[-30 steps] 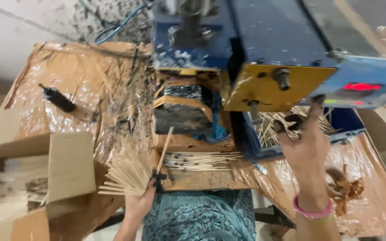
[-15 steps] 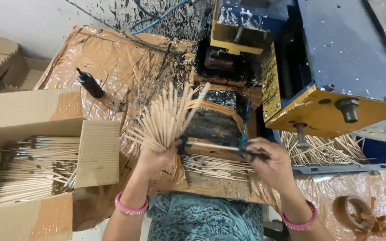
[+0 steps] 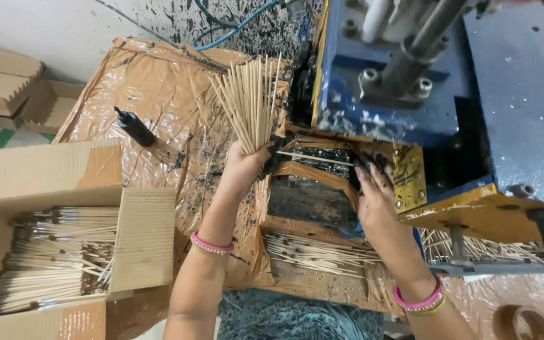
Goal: The person repeatedly picks up bundles of thin wooden sticks from a cardboard box, places them into a machine, and then removes them. The person wears pink bracelets and a blue patterned top while working at a cluttered table.
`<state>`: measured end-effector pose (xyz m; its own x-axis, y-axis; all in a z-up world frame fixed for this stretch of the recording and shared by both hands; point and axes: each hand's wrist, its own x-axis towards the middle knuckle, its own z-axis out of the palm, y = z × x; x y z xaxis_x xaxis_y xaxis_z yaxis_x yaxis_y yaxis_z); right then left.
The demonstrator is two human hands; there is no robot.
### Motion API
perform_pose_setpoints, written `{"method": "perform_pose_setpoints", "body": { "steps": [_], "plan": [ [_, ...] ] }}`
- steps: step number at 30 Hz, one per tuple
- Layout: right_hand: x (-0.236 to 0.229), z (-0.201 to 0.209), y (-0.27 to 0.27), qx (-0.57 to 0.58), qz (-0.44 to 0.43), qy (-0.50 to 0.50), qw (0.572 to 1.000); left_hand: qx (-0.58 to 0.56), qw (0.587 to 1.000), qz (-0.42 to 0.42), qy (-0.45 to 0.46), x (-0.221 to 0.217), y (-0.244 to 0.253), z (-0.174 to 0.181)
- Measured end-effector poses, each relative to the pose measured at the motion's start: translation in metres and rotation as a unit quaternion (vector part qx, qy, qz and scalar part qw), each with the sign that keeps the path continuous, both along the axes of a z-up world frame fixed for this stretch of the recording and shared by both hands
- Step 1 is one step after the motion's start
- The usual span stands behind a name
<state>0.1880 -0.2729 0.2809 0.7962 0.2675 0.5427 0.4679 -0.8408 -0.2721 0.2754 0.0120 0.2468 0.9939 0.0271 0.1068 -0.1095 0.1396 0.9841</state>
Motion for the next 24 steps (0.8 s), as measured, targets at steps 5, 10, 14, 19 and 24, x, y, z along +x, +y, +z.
{"method": "perform_pose_setpoints", "body": {
  "steps": [5,10,14,19,24],
  "plan": [
    [0.003,-0.016,-0.008,0.036,-0.018,0.033,0.999,-0.015,1.0,-0.01,0.012,-0.002,-0.004,-0.003],
    [0.04,-0.086,-0.04,0.013,-0.095,0.114,0.989,-0.086,0.995,-0.016,0.051,-0.008,-0.01,0.016],
    [0.002,0.012,-0.013,0.002,-0.003,-0.036,0.999,-0.046,0.998,0.016,-0.028,-0.022,-0.008,0.006],
    [-0.075,0.012,-0.051,0.008,-0.115,-0.088,0.989,-0.01,0.993,0.114,-0.03,-0.08,0.001,0.011],
    [-0.151,-0.027,-0.13,0.116,-0.278,-0.005,0.954,-0.084,0.988,0.113,-0.058,-0.141,0.003,-0.035]
  ]
}}
